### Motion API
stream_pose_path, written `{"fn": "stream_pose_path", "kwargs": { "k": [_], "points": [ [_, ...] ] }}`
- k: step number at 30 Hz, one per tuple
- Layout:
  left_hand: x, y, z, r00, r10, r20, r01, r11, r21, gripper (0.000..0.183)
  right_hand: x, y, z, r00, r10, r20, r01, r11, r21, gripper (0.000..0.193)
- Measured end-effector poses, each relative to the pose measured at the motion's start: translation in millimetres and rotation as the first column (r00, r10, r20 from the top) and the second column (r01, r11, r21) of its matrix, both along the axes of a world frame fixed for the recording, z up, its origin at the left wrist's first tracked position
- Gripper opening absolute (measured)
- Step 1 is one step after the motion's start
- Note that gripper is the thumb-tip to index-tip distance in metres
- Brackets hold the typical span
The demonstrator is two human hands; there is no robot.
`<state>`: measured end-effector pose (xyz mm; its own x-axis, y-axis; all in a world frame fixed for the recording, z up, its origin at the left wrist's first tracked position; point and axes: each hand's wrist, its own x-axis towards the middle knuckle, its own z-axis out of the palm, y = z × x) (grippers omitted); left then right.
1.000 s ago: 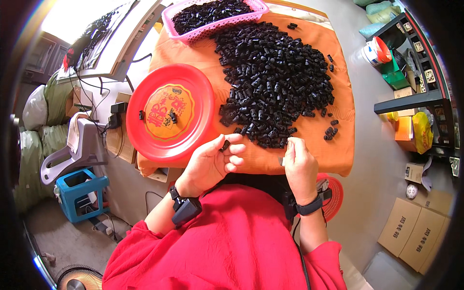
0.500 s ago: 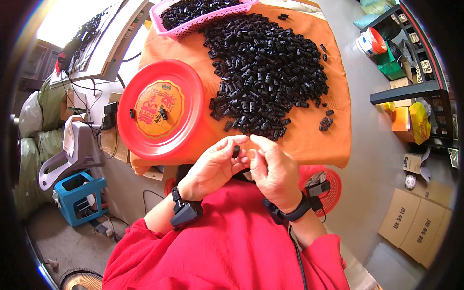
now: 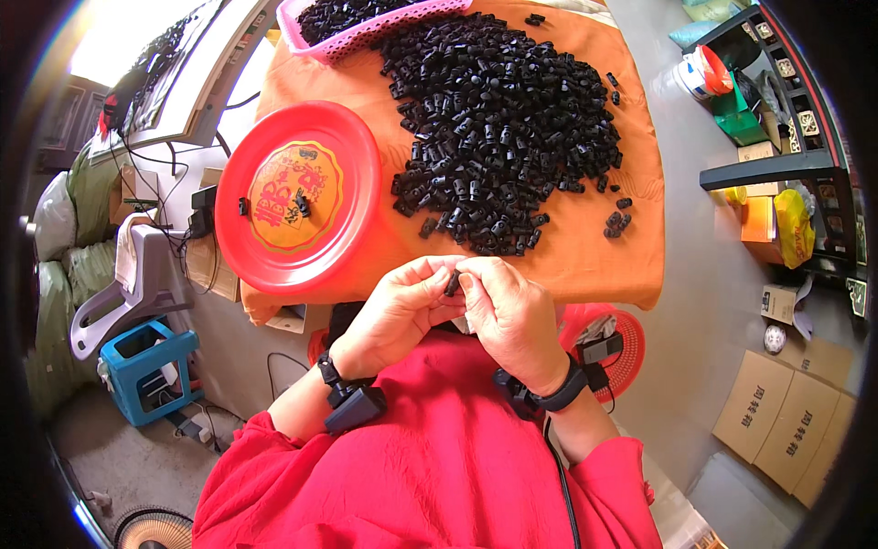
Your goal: Sorting and inspecting small black plastic components on a table.
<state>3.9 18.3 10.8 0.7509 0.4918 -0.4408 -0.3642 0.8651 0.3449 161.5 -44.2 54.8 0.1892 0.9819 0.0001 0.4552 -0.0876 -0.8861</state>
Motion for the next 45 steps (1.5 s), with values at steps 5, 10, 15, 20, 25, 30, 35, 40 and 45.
{"fn": "stream_pose_path", "kwargs": {
  "k": [5,10,15,20,25,30,35,40,45],
  "points": [
    [1,-1,0,0.999,0.029,-0.045,-0.027,0.999,0.044,0.031,1,1,-1,0.989,0.049,0.143,-0.058,0.996,0.062,0.010],
    [1,-3,2,0.997,0.032,-0.074,-0.026,0.996,0.083,0.035,-2,-2,-4,0.998,0.011,-0.057,-0.014,0.999,-0.045,0.007],
    [-2,-3,-6,0.999,0.001,-0.053,0.002,0.998,0.060,0.036,0,-1,-8,0.984,0.004,-0.177,-0.022,0.995,-0.098,0.007],
    [0,-3,-3,0.996,0.022,-0.084,-0.018,0.999,0.047,0.037,0,-1,-5,0.987,0.019,-0.158,-0.040,0.990,-0.133,0.007],
    [-3,-4,-10,0.999,-0.003,-0.040,0.004,1.000,0.023,0.034,-1,0,-9,0.988,0.026,-0.154,-0.044,0.993,-0.112,0.009],
    [-6,3,-7,1.000,-0.022,-0.011,0.022,1.000,-0.017,0.033,-2,0,-15,0.981,-0.030,-0.190,0.014,0.996,-0.086,0.009],
    [-11,13,-13,0.993,0.114,-0.036,-0.113,0.993,0.030,0.019,9,0,-17,0.974,-0.157,-0.163,0.142,0.985,-0.098,0.011],
    [7,20,-16,0.517,0.691,-0.505,0.518,0.217,0.827,0.020,8,-2,-17,0.984,-0.138,-0.112,0.132,0.989,-0.061,0.010],
    [17,25,-23,0.381,0.710,-0.592,0.684,0.213,0.697,0.020,8,-7,-19,0.995,-0.097,-0.002,0.097,0.994,-0.051,0.011]
  ]
}}
